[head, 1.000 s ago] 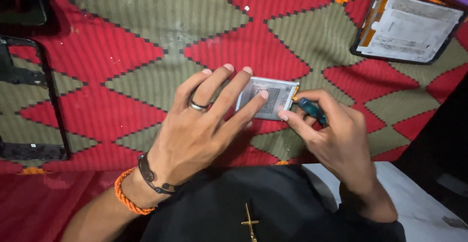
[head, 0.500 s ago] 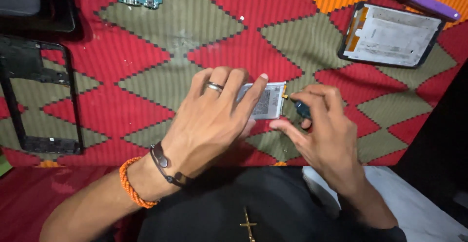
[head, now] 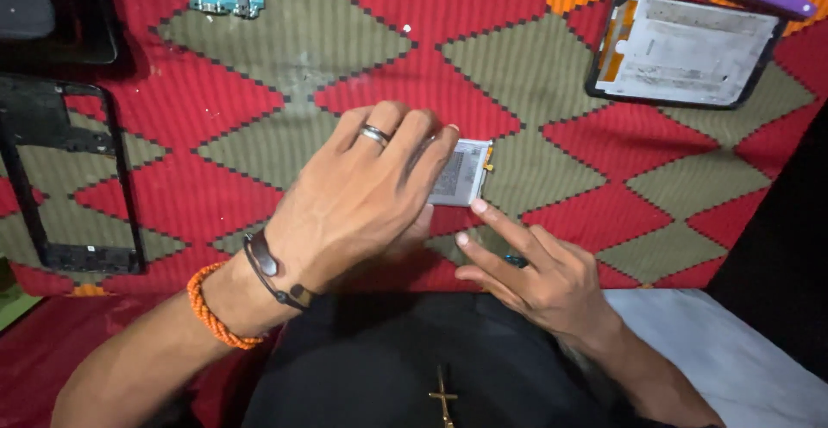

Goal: Removing a battery from a mobile phone by prying it away from the adhesive foam and peeling off tape.

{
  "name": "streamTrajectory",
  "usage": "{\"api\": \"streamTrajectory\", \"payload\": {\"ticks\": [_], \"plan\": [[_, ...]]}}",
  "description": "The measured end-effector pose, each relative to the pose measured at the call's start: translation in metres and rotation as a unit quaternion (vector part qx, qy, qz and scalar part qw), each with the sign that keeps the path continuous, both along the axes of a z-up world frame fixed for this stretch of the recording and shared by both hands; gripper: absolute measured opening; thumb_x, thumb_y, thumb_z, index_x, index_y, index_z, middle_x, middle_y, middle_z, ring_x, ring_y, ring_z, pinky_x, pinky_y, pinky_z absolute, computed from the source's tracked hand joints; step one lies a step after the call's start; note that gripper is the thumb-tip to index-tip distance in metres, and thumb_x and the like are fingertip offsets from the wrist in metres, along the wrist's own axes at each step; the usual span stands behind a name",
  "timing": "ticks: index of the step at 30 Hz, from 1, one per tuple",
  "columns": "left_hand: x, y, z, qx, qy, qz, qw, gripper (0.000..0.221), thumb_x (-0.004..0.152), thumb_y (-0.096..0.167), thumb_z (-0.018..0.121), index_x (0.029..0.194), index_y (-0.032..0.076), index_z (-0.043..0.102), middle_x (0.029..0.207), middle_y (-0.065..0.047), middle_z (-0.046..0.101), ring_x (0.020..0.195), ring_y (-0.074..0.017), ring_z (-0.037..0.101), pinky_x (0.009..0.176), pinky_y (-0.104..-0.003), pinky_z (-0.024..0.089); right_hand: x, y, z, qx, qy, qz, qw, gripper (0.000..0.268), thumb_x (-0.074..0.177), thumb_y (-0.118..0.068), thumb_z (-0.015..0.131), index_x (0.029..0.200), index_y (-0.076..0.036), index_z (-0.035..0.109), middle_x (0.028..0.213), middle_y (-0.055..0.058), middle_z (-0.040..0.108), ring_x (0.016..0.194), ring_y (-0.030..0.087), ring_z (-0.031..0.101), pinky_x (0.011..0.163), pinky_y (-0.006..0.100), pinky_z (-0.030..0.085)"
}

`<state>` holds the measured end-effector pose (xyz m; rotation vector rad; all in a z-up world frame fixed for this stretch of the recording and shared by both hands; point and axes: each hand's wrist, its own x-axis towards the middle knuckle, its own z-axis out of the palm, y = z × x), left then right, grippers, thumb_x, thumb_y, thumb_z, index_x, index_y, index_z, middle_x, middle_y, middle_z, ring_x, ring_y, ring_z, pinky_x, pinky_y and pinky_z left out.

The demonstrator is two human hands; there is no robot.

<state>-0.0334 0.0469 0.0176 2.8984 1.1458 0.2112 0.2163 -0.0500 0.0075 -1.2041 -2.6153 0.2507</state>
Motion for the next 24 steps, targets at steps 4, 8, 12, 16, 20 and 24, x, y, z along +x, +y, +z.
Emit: {"api": "streamTrajectory", "payload": {"ticks": [4,8,12,16,20,24], "plan": [[-0.001,0.002,-0.004,-0.015,0.009,-0.017,1.000,0.058,0.088,0.042,0.067,0.135,0.009,0.061,0.113,-0.008,0.058,0.100,-0.0261,0.057,0.085,-0.036,0.049,0.004,-0.003,-0.003,0.001,0.000,0.009,1.000,0.047,0.099,-0.052,0.080,0.135,-0.027,0.063,0.138,0.008,0.067,0.072,0.017,0.064,0.073,0.031,0.060],[0.000,0.005,0.001,0.016,0.003,0.000,1.000,0.031,0.092,0.033,0.062,0.115,0.012,0.064,0.108,-0.007,0.055,0.093,-0.0256,0.055,0.082,-0.037,0.048,0.006,-0.006,-0.006,0.011,-0.003,0.028,1.000,0.048,0.099,-0.051,0.081,0.137,-0.029,0.061,0.139,0.005,0.067,0.072,0.017,0.060,0.076,0.030,0.060],[-0.002,0.016,0.002,0.031,0.007,0.006,0.999,0.030,0.086,0.026,0.063,0.113,0.012,0.061,0.104,-0.006,0.053,0.086,-0.0234,0.051,0.072,-0.036,0.043,0.005,-0.005,-0.003,0.001,0.000,0.030,1.000,0.049,0.099,-0.049,0.081,0.138,-0.027,0.060,0.139,0.006,0.067,0.074,0.018,0.061,0.077,0.030,0.060],[-0.011,0.039,0.002,0.025,0.009,0.007,1.000,0.048,0.098,0.026,0.063,0.142,0.005,0.057,0.127,-0.010,0.057,0.111,-0.0255,0.056,0.089,-0.038,0.053,0.008,-0.007,-0.006,0.004,-0.004,0.049,0.999,0.055,0.101,-0.049,0.081,0.144,-0.025,0.055,0.143,0.008,0.064,0.086,0.015,0.068,0.081,0.031,0.062],[-0.014,0.047,-0.004,0.059,-0.039,-0.014,0.997,0.045,0.097,0.025,0.074,0.138,0.008,0.063,0.133,-0.010,0.056,0.120,-0.0285,0.057,0.104,-0.043,0.051,0.005,-0.002,0.000,-0.012,-0.004,0.060,0.998,0.053,0.100,-0.043,0.081,0.142,-0.021,0.057,0.141,0.011,0.066,0.108,0.015,0.074,0.088,0.031,0.062],[-0.009,0.024,-0.014,0.032,-0.072,-0.013,0.997,0.039,0.104,0.007,0.070,0.142,0.002,0.066,0.143,-0.018,0.057,0.131,-0.0365,0.056,0.113,-0.051,0.047,0.014,0.008,0.014,-0.085,0.043,0.033,0.995,0.028,0.100,-0.041,0.067,0.124,-0.026,0.070,0.116,0.004,0.071,0.086,0.019,0.074,0.060,0.030,0.055]]}}
